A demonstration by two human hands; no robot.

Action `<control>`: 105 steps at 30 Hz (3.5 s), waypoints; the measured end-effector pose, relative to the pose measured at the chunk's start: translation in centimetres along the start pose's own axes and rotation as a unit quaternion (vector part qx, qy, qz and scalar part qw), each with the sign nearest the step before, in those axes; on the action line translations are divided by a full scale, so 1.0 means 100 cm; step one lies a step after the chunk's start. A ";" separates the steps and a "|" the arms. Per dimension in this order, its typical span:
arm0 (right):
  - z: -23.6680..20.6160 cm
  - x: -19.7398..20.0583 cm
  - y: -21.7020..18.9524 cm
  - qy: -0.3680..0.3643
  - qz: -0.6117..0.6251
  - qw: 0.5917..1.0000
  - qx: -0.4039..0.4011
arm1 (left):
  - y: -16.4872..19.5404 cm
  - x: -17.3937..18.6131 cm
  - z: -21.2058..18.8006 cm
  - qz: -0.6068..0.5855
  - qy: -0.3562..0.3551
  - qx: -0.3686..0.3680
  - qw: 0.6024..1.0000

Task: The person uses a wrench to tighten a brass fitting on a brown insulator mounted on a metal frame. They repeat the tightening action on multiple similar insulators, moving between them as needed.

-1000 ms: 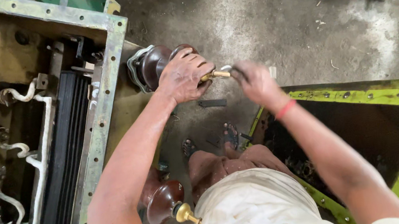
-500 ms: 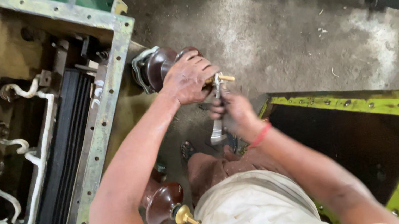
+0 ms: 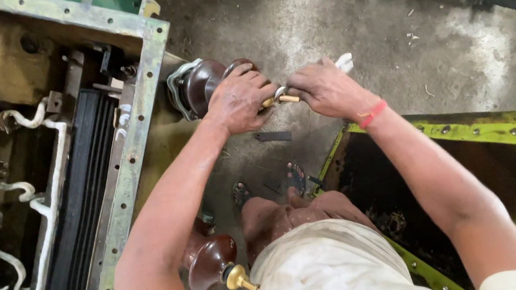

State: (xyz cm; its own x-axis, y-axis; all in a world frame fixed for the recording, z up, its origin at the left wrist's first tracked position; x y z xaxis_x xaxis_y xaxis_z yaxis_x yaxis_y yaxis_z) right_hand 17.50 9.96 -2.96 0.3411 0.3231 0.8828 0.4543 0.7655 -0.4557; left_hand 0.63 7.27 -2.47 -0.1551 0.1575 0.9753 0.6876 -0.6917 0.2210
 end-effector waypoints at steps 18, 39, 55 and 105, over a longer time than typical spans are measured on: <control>-0.045 -0.015 -0.091 0.262 0.118 0.947 -0.142 | -0.006 -0.003 -0.005 -0.021 0.038 -0.012 0.999; 0.016 -0.029 -0.034 0.007 0.082 0.968 -0.236 | 0.002 0.017 -0.019 -0.025 -0.021 0.024 0.999; 0.023 -0.022 -0.046 0.000 0.068 0.960 -0.272 | 0.002 0.023 -0.031 -0.019 0.039 -0.002 0.999; 0.028 -0.022 -0.055 -0.081 -0.076 0.978 -0.175 | 0.004 0.016 -0.030 -0.012 0.005 0.007 1.000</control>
State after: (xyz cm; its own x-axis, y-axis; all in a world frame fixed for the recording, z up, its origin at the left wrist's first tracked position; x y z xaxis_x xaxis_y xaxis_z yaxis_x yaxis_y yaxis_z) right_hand 12.00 6.59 -2.05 0.1257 0.3267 0.9367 0.7529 0.5835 -0.3045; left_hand -1.53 5.14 -0.80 -0.1795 0.1670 0.9695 0.6937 -0.6773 0.2451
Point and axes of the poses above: each hand's wrist, its own z-axis towards the middle knuckle, its own x-axis out of the back of the hand, y = z × x, the point moved 6 cm from there along z, towards the middle knuckle, and after that the axes turned 9 degrees about -y, right-handed, at the moved point
